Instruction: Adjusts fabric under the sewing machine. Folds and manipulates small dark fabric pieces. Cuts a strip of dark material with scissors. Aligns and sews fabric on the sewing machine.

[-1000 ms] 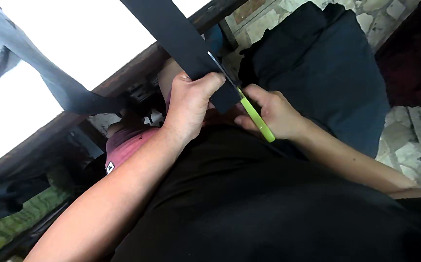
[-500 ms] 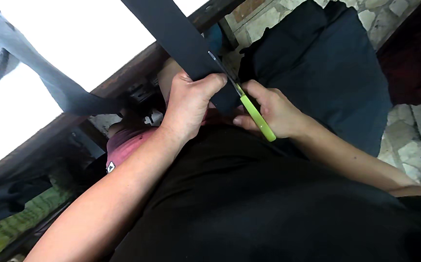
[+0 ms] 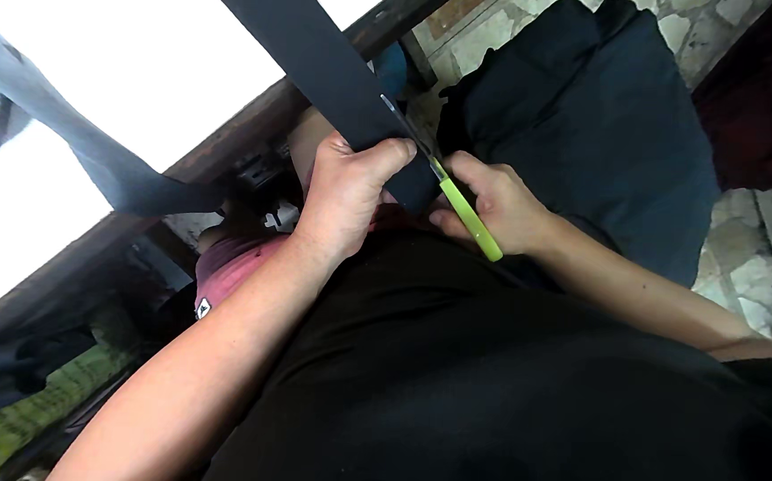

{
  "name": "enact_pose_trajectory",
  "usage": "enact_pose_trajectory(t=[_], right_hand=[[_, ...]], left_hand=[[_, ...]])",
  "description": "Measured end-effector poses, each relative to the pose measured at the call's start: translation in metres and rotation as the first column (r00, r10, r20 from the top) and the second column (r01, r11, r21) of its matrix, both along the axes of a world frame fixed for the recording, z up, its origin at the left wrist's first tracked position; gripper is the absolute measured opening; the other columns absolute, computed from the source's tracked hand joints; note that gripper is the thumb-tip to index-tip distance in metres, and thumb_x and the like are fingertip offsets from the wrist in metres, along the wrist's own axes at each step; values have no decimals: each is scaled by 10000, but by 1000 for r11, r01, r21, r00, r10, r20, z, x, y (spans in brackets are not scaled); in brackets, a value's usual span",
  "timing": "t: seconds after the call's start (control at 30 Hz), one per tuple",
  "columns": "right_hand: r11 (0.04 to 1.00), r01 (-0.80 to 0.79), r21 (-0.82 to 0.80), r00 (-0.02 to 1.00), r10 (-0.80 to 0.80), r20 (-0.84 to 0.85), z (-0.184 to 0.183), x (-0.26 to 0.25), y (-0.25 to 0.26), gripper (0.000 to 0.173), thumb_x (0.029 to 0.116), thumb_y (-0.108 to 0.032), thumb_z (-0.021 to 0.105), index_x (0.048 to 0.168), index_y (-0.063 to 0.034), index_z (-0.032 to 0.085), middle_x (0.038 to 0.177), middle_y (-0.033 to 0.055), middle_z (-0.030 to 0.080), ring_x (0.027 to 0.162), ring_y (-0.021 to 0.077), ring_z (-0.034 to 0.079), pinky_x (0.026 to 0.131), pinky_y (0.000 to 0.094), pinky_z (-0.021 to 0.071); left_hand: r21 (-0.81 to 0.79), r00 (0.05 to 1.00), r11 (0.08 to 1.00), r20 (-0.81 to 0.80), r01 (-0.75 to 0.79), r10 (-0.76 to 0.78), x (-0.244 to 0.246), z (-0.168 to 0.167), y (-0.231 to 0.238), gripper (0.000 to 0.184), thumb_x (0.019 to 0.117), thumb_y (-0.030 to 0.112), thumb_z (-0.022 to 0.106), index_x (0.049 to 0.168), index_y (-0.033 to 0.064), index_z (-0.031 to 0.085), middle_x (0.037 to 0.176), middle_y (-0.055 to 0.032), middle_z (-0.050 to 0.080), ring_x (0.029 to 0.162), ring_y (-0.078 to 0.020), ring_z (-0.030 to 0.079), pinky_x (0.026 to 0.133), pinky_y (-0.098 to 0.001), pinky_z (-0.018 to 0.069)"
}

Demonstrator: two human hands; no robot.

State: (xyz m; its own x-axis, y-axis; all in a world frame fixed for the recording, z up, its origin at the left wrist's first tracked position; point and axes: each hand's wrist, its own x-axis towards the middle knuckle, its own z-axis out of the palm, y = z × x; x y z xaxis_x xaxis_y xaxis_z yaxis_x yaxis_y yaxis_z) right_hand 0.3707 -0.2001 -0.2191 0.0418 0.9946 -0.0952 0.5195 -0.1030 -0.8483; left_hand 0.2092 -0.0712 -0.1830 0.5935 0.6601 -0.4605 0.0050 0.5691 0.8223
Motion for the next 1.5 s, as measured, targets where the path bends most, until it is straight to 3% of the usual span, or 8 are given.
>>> enact_pose_trajectory(t=[0.17,0.33,0.53,0.73,0.93,1.17,1.33,1.5], right_hand=[[1000,9,26,1000,-9,6,-1,2,-3,286,873,-247,668,1051,-25,638,776,10,636,663,12,585,586,187,485],[996,-5,-85,1000,6,12,8,-1,3,477,893,-395,688,1203,-46,589,842,2,633,717,49,600,644,254,525],[1000,23,11,1000,-23,6,-1,-1,-1,258,869,-224,665,1037,-31,638,746,3,615,643,13,572,576,190,475],[998,-2,-68,1000,4,17,6,-2,4,513,893,-430,692,1210,-40,589,852,15,640,728,60,611,651,260,532],[998,27,57,1000,-28,11,-4,-3,-1,292,873,-224,664,1062,-4,641,742,12,624,632,1,565,570,171,471],[998,-19,-64,1000,20,8,5,0,6,489,895,-436,687,1178,-49,587,819,-20,607,689,14,566,615,206,497],[1000,14,23,1000,-14,11,-1,0,1,272,867,-227,658,1042,-19,644,736,10,621,625,21,568,555,199,468],[999,-12,-31,1000,12,0,3,0,4,433,893,-367,686,1152,-29,609,803,1,621,679,36,581,606,227,503]], left_hand=[[3,1000,1000,-16,-14,14,2,2,3,125,934,-32,559,965,74,618,862,-52,738,765,-150,743,691,-336,647],[14,1000,1000,-3,0,0,1,3,0,140,924,-49,568,974,72,619,875,-45,734,792,-142,738,721,-338,645],[-3,1000,1000,-23,13,-13,0,3,3,126,937,-28,555,972,78,612,849,-47,738,737,-141,741,656,-323,646],[13,1000,1000,-2,0,0,1,3,0,137,939,-42,554,969,73,623,871,-49,739,774,-144,742,690,-334,648],[6,1000,1000,-22,7,-7,1,1,3,134,929,-34,567,968,83,621,848,-40,738,742,-139,740,658,-324,646],[44,1000,999,-6,2,-2,1,3,2,132,929,-41,574,960,73,631,860,-41,738,766,-133,737,685,-319,644],[21,999,1000,-41,-6,7,1,2,3,131,941,-38,569,984,78,612,861,-37,738,759,-139,743,684,-329,650],[56,1000,998,-10,2,-1,2,2,2,139,930,-33,566,956,89,626,844,-27,732,758,-118,730,682,-308,636]])
